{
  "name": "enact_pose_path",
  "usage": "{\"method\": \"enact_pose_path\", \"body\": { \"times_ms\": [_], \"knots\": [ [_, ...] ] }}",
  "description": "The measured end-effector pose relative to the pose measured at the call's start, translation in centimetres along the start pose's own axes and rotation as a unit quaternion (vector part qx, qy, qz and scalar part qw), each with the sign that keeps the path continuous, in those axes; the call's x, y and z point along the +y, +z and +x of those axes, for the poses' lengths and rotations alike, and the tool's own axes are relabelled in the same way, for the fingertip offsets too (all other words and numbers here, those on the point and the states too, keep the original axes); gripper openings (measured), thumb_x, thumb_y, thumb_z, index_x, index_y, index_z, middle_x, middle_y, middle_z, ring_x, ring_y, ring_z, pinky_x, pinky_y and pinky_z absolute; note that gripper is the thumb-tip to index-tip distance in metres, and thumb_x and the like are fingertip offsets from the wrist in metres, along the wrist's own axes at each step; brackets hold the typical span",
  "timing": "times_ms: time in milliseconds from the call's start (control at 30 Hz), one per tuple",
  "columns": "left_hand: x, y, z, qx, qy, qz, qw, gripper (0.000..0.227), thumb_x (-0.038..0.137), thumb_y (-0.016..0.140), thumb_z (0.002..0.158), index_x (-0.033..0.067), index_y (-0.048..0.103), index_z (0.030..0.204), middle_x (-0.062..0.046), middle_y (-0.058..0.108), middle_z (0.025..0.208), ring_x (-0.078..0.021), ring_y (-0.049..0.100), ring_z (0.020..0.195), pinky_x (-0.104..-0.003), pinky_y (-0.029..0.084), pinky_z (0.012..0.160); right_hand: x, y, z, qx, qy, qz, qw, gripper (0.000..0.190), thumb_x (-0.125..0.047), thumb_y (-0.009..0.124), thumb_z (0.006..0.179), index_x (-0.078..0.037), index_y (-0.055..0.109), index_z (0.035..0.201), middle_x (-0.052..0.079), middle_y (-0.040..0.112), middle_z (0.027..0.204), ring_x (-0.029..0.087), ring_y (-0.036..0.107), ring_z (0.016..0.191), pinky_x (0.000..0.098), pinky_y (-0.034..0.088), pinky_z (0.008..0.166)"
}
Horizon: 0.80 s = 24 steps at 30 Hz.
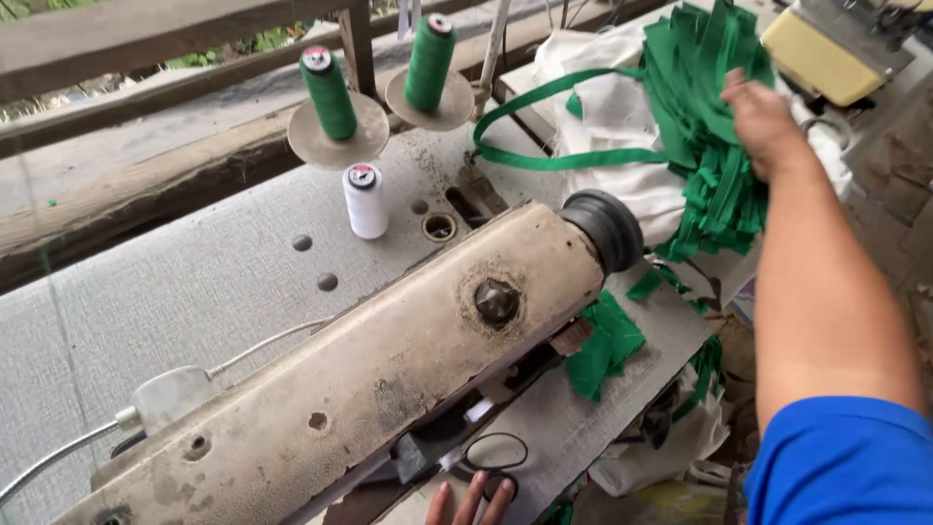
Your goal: Sewing zippers onto fabric strips using an industrial sewing machine and trimming with scissors
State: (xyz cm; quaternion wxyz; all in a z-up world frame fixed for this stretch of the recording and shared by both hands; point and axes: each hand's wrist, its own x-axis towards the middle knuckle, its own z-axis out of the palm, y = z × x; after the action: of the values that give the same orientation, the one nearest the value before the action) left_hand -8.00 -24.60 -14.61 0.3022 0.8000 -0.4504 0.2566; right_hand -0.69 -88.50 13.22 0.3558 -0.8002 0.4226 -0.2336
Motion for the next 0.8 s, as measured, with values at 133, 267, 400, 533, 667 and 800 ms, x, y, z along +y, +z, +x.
{"method": "enact_pose_path", "body": {
  "times_ms": [133,267,400,533,667,800],
  "knots": [
    [-2.3,-3.2,3.4,0.023,0.131,0.035,0.991,0.053,0.063,0.045,0.105,0.0251,0.067,0.135,0.021,0.065,0.137,-0.0109,0.061,0.127,-0.043,0.046,0.104,4.1,-6.8,-3.1,0.222,-0.068,0.207,0.95,0.039,-0.061,0.058,0.103,-0.025,0.068,0.089,-0.009,0.06,0.078,0.002,0.055,0.073,0.026,0.025,0.062],
    [-5.2,-8.6,5.6,-0.159,0.29,-0.116,0.937,0.06,0.068,0.045,0.101,0.035,0.046,0.151,-0.021,0.042,0.158,-0.0473,0.044,0.142,-0.064,0.034,0.111,11.0,-15.4,-18.5,0.258,-0.03,0.066,0.963,0.021,-0.024,0.079,0.104,-0.038,0.068,0.115,-0.019,0.075,0.122,0.003,0.073,0.119,0.0268,0.053,0.089],
    [-4.5,-10.5,7.1,-0.213,0.218,-0.14,0.942,0.06,0.061,0.059,0.091,0.0339,0.054,0.145,-0.02,0.043,0.16,-0.0471,0.043,0.147,-0.063,0.037,0.115,21.4,-20.9,-37.9,0.08,0.036,-0.234,0.968,0.008,-0.005,0.078,0.105,-0.011,0.075,0.107,0.001,0.072,0.102,0.009,0.062,0.092,0.0285,0.049,0.081],
    [-4.6,-11.0,7.0,-0.203,0.167,-0.15,0.953,0.05,0.055,0.066,0.085,0.0322,0.068,0.13,-0.022,0.056,0.154,-0.0507,0.052,0.144,-0.066,0.043,0.114,34.6,-21.6,-57.4,0.014,0.37,-0.312,0.875,0.016,-0.001,0.072,0.085,-0.014,0.083,0.085,0.006,0.078,0.076,0.018,0.061,0.058,0.0361,0.044,0.047],
    [-4.6,-11.3,7.0,-0.208,0.181,-0.142,0.951,0.053,0.052,0.07,0.083,0.031,0.068,0.131,-0.022,0.052,0.16,-0.05,0.049,0.15,-0.067,0.046,0.114,36.2,-16.5,-67.6,0.077,0.508,-0.218,0.83,0.028,-0.03,0.09,0.083,-0.009,0.078,0.096,0.011,0.078,0.107,0.027,0.07,0.098,0.0403,0.051,0.092],
    [-3.7,-12.9,8.0,-0.192,0.183,-0.17,0.949,0.039,0.039,0.074,0.088,0.0188,0.074,0.121,-0.024,0.054,0.155,-0.0507,0.049,0.148,-0.062,0.046,0.117,40.4,-13.8,-71.7,0.244,0.519,-0.332,0.749,0.063,-0.049,0.093,0.075,-0.009,0.062,0.111,0.018,0.059,0.114,0.041,0.06,0.105,0.0504,0.05,0.087]
  ]
}}
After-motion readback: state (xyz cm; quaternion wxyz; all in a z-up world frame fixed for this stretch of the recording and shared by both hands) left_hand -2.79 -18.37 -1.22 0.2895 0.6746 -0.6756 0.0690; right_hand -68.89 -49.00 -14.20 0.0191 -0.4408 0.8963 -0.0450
